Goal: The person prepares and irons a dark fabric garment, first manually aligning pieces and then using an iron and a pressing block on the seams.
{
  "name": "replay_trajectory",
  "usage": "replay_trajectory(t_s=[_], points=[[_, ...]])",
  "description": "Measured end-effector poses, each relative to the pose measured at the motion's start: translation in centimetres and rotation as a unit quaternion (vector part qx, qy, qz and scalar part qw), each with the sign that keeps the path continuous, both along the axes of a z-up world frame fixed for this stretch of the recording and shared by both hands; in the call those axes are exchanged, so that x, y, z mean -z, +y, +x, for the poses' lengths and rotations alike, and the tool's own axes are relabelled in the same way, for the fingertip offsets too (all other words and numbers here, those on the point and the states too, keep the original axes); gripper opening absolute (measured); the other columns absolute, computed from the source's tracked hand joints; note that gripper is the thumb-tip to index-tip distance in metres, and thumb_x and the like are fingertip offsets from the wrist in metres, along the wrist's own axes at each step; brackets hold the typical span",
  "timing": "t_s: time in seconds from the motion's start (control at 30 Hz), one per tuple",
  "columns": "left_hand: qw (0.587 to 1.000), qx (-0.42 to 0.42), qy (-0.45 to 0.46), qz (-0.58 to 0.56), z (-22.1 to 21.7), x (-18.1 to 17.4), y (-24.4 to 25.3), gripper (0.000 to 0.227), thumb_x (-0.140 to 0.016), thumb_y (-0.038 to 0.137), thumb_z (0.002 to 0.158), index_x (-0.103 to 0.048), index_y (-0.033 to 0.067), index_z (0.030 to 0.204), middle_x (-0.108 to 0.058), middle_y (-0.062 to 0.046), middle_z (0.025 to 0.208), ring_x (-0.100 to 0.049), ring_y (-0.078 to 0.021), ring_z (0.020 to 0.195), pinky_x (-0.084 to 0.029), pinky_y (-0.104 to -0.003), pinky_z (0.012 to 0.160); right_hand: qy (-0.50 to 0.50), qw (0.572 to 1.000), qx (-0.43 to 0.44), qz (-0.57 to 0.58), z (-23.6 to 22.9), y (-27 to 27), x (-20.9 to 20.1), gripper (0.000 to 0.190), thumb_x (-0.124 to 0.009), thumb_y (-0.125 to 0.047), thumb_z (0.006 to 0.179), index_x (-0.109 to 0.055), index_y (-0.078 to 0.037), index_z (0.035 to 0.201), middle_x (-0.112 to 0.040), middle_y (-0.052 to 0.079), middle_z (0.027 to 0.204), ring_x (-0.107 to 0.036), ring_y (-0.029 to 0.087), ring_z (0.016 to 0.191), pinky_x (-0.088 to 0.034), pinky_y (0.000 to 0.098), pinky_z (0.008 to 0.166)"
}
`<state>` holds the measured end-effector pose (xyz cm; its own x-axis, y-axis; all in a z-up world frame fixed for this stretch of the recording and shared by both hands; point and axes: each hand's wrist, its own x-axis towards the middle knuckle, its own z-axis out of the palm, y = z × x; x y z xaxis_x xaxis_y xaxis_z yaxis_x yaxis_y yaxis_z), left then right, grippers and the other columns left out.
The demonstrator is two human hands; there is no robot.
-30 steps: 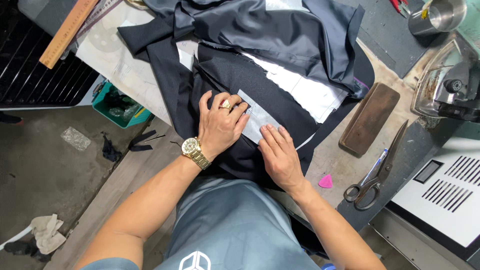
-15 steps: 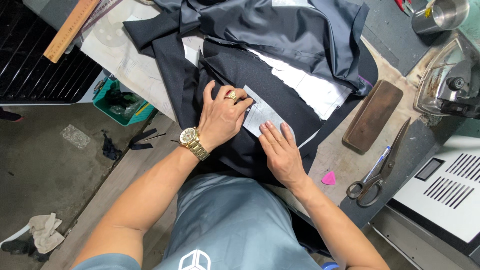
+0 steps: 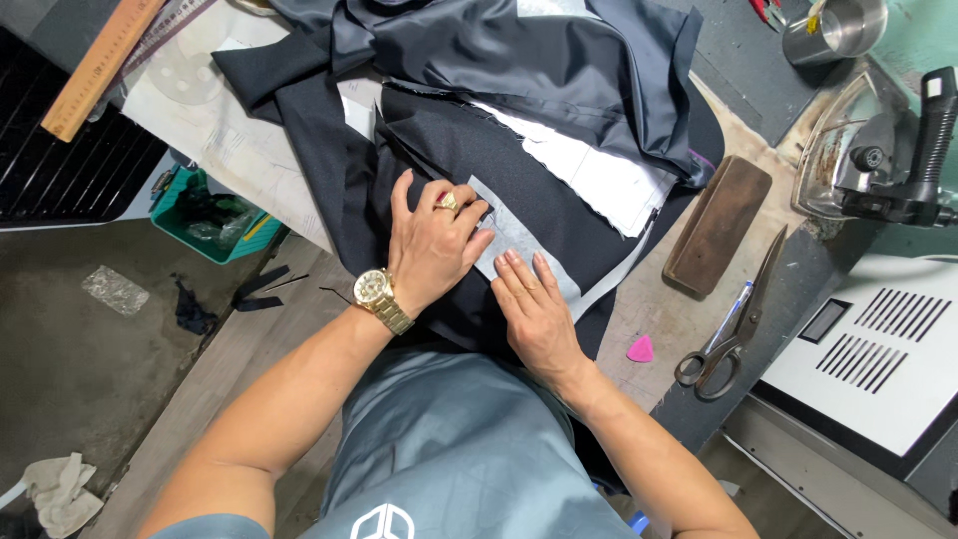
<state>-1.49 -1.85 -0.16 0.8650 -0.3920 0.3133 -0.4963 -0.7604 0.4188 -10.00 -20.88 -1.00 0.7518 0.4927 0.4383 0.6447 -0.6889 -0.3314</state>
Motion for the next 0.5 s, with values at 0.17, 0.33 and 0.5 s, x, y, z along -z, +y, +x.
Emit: replay_trajectory(t_s=[0.17,0.33,0.5], points=[[0.999,-0.002,-0.036,0.022,-0.6,0.3,0.0,0.028,-0.063,0.033,0.101,-0.072,0.0101,0.114,-0.067,-0.009,0.112,-0.058,-0.0290,0.113,-0.028,-0.068,0.108,0.018,0.992,0.047,0.114,2.4,-2.2,0.0,0.022,-0.070,-0.006,0.092,-0.069,0.004,0.112,-0.070,0.024,0.123,-0.067,0.042,0.117,-0.052,0.0581,0.101],[0.998,-0.005,-0.058,0.024,-0.9,0.8,-0.2,0.030,-0.062,0.035,0.103,-0.071,0.0087,0.115,-0.067,-0.010,0.113,-0.058,-0.0309,0.116,-0.030,-0.068,0.108,0.148,0.899,0.402,0.089,7.2,-11.7,2.6,0.052,-0.075,-0.030,0.100,-0.060,0.009,0.131,-0.067,0.032,0.116,-0.066,0.049,0.107,-0.050,0.0567,0.091],[0.996,-0.004,-0.085,0.036,-0.7,0.7,-0.4,0.029,-0.061,0.033,0.104,-0.072,0.0073,0.113,-0.067,-0.013,0.115,-0.057,-0.0346,0.122,-0.032,-0.069,0.108,0.121,0.908,0.398,0.040,10.3,-11.3,4.5,0.039,-0.080,-0.032,0.098,-0.070,0.000,0.119,-0.071,0.024,0.099,-0.068,0.045,0.093,-0.052,0.0563,0.082]])
